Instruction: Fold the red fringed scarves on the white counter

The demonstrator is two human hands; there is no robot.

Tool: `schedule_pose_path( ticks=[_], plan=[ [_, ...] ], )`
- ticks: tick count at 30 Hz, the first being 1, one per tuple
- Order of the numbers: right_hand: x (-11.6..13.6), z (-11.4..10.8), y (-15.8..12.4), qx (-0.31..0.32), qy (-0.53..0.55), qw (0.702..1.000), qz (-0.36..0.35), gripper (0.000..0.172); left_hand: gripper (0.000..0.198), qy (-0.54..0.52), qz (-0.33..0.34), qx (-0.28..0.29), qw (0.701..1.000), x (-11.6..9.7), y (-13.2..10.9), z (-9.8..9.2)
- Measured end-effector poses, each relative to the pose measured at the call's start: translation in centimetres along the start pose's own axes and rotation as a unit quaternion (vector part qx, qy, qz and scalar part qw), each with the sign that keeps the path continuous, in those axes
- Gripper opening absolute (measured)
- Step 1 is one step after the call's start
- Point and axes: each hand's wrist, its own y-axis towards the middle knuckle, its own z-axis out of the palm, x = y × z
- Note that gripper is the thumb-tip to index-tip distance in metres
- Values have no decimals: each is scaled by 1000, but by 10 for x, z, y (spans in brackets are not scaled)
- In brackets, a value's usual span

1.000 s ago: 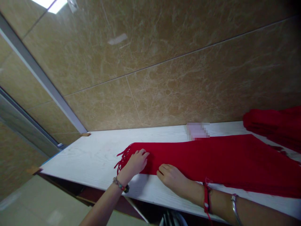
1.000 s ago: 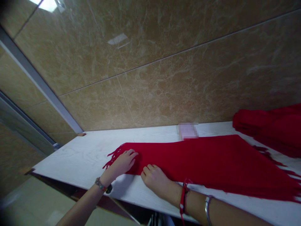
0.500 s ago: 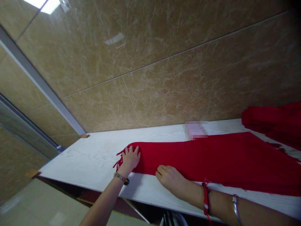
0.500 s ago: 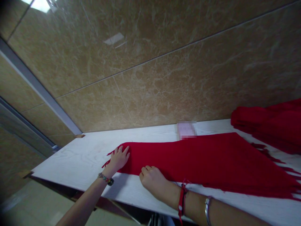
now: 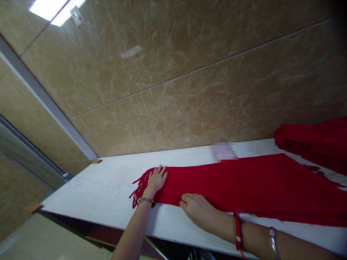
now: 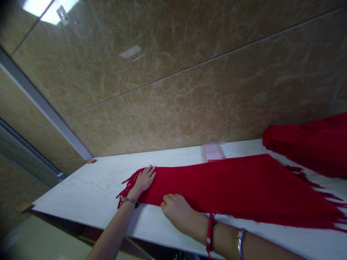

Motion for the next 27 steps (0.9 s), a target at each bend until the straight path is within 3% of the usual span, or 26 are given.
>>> schedule_pose_path(
  ticks=[3, 5, 8, 11, 16, 21, 24, 27],
  plan=[
    [-6, -5, 1, -24, 67, 996, 50, 22, 46, -6, 6, -10, 1000, 2, -1, 3],
    [-14, -6, 1, -38, 93, 991, 83, 35, 47, -10, 7, -11, 1000, 2, -2, 4],
    [-27, -3, -3, 23, 104, 988, 113, 51, 47, -14, -4, -13, 1000, 2, -2, 5],
    [-35, 1, -6, 88, 102, 984, 113, 53, 48, -20, -18, -16, 1000, 3, -1, 5],
    [-39, -1, -12, 114, 63, 979, 160, 55, 47, -27, -17, -21, 999, 3, -4, 4],
    [-49, -7, -36, 138, 26, 967, 211, 58, 47, -39, -15, -22, 999, 2, -5, 2],
    [-51, -13, -35, 131, 16, 960, 249, 61, 48, -51, -15, -19, 998, 1, -4, 2],
    [-47, -14, -9, 70, -8, 965, 253, 61, 48, -56, -13, -19, 998, 1, -4, 1]
  ],
)
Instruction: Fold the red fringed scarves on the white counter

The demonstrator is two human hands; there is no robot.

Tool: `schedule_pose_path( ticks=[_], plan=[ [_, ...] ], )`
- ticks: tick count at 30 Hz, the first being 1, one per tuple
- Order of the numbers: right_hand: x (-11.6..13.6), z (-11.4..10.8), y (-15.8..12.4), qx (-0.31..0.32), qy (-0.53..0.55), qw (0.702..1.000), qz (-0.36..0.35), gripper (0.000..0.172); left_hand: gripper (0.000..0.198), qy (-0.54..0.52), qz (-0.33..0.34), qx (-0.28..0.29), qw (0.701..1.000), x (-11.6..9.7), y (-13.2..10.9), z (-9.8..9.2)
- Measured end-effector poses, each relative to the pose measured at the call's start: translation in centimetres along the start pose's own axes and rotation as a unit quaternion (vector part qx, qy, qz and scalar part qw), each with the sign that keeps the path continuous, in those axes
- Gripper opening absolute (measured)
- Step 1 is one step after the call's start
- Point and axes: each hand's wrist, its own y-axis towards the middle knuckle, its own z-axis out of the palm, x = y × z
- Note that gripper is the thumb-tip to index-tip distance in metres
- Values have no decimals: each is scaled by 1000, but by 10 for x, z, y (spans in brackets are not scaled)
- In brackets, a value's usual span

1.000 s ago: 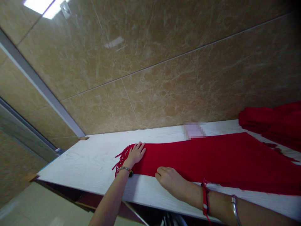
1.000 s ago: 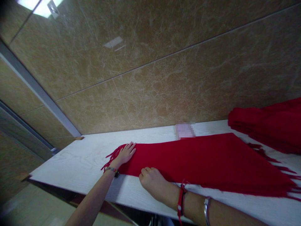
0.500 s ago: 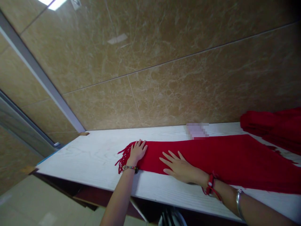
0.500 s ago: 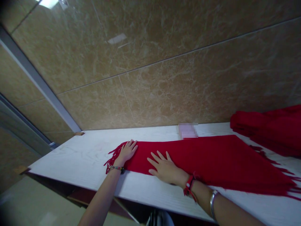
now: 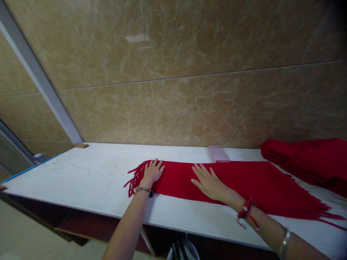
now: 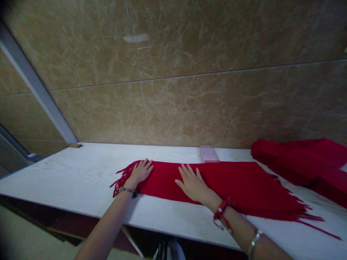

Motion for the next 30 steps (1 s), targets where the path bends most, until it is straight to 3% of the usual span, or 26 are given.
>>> schedule_pose_path(
  ticks=[2, 6, 14, 16, 18, 21, 25, 30],
  plan=[
    [13, 2, 18, -32, -2, 999, -19, 59, 48, 3, 2, -2, 1000, 0, -1, 0],
    [22, 16, 41, 12, 12, 999, -38, 54, 47, 11, 8, -4, 1000, 1, -2, -1],
    [11, 28, 37, -2, 1, 999, -33, 54, 46, 10, 27, -4, 1000, 1, -7, -9],
    [11, 28, 38, 0, 3, 999, -32, 54, 44, -1, 95, -17, 995, 5, -21, -21],
    [11, 28, 40, 10, 9, 999, -34, 55, 42, -20, 208, -17, 978, 11, -43, -35],
    [11, 27, 41, 30, 22, 999, -36, 56, 42, -2, 305, 33, 952, 16, -75, -51],
    [12, 23, 41, 37, 30, 998, -29, 56, 35, 98, 306, 41, 946, 11, -89, -54],
    [11, 21, 39, 31, 43, 998, -40, 56, 35, 147, 267, 16, 952, 4, -71, -43]
  ],
)
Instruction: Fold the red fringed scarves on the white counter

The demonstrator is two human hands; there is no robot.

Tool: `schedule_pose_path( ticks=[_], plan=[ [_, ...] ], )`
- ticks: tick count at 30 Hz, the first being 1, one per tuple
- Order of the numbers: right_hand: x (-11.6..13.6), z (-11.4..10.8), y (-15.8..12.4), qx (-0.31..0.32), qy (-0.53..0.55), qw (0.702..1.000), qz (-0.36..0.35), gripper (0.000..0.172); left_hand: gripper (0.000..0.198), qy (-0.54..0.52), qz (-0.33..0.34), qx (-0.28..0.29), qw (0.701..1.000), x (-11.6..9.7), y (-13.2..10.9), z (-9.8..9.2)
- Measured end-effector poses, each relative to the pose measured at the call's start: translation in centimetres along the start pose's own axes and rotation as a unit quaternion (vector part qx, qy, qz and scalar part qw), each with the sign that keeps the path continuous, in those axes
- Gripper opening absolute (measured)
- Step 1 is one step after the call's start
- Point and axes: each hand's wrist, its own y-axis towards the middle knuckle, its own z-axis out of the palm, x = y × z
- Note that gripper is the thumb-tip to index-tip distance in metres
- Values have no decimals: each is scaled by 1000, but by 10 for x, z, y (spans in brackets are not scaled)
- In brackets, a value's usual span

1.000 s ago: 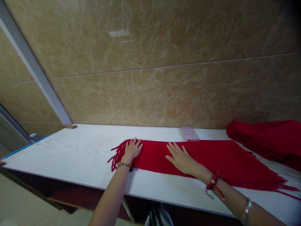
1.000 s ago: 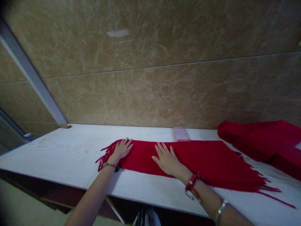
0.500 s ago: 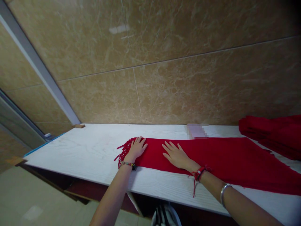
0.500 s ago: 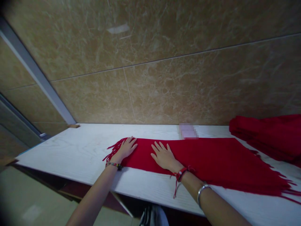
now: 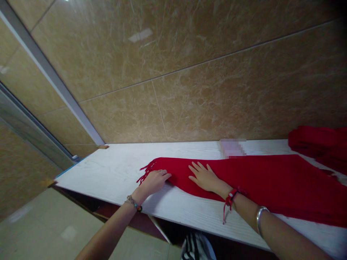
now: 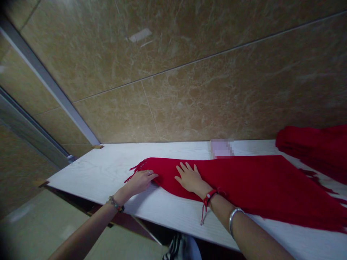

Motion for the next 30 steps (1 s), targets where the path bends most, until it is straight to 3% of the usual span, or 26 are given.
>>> schedule_pose_path(
  ticks=[3, 7, 17, 24, 27, 30],
  plan=[
    [-1, 0, -1, -4, 6, 1000, -11, 56, 32, 10, -52, -5, 999, 10, 3, 2],
    [-2, 0, -1, -10, 6, 1000, -12, 56, 33, 34, -111, 5, 993, 32, -11, -2],
    [-2, -1, -1, -10, 21, 1000, -8, 56, 28, 46, -161, 53, 985, 55, -47, -10],
    [-3, -1, -3, -9, 21, 1000, -15, 56, 26, 48, -216, 80, 972, 110, -72, -32],
    [-2, 0, -3, -12, 19, 1000, -14, 55, 29, 23, -201, 87, 975, 110, -85, -29],
    [-2, 1, -1, -4, 19, 1000, -9, 56, 41, -84, -114, 43, 989, 89, -81, -14]
  ],
)
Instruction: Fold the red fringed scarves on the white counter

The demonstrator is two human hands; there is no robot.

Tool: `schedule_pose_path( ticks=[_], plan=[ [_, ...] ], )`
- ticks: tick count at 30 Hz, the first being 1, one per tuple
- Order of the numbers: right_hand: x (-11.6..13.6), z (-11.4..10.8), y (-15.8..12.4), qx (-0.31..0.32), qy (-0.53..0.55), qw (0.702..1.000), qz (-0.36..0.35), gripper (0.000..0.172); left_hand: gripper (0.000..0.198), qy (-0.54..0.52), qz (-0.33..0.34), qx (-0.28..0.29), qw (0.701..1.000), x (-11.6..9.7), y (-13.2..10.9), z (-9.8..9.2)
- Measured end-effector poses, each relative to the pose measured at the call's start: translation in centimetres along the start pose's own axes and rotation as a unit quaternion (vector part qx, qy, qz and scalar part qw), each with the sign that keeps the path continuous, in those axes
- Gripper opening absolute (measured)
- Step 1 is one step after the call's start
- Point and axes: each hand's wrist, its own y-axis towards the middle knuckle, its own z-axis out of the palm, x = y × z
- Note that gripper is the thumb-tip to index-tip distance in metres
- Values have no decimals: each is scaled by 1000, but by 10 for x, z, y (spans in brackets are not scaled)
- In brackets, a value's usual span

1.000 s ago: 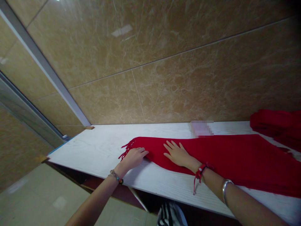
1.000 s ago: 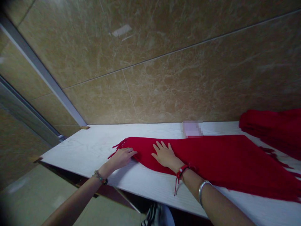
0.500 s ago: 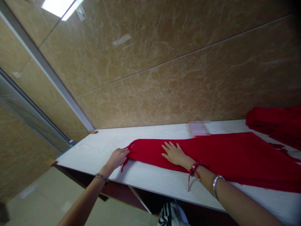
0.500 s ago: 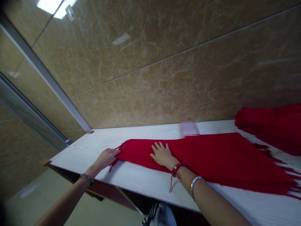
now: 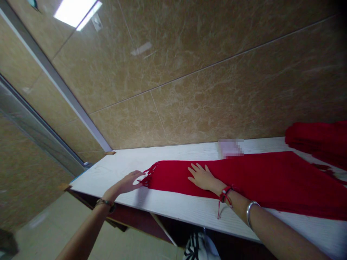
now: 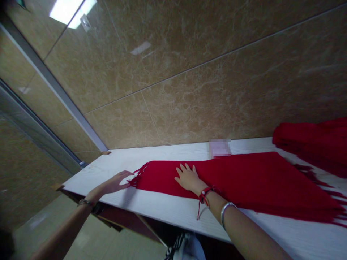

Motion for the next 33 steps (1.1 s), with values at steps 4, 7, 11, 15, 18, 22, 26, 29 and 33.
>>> schedule_pose_path(
  ticks=[4, 7, 11, 15, 18, 22, 26, 29, 33],
  plan=[
    [0, 0, 1, 11, 0, 1000, 3, 57, 34, -86, 42, -59, 994, -23, 23, 25],
    [-1, -1, 0, 9, -4, 1000, -2, 57, 28, -73, 21, -54, 996, -20, 41, 31],
    [-1, 0, -1, 0, -6, 1000, -5, 57, 30, -37, 10, -21, 999, -8, 51, 27],
    [0, 0, -2, -1, -4, 1000, -4, 56, 28, 21, -19, -12, 1000, 0, 50, 20],
    [0, 0, -2, -2, -5, 1000, -4, 56, 27, 66, -65, -40, 995, 8, 45, 16],
    [1, 0, -2, -8, -9, 1000, -4, 56, 28, 97, -124, -85, 984, 9, 36, 15],
    [1, 1, -1, -15, -12, 1000, -6, 55, 37, 21, 12, -74, 997, -5, 37, 26],
    [1, 1, -1, -16, -17, 1000, -4, 55, 40, 5, 35, -78, 996, -3, 38, 36],
    [1, 1, -2, -16, -23, 1000, -7, 54, 41, 67, -64, -112, 989, 20, 27, 40]
  ],
)
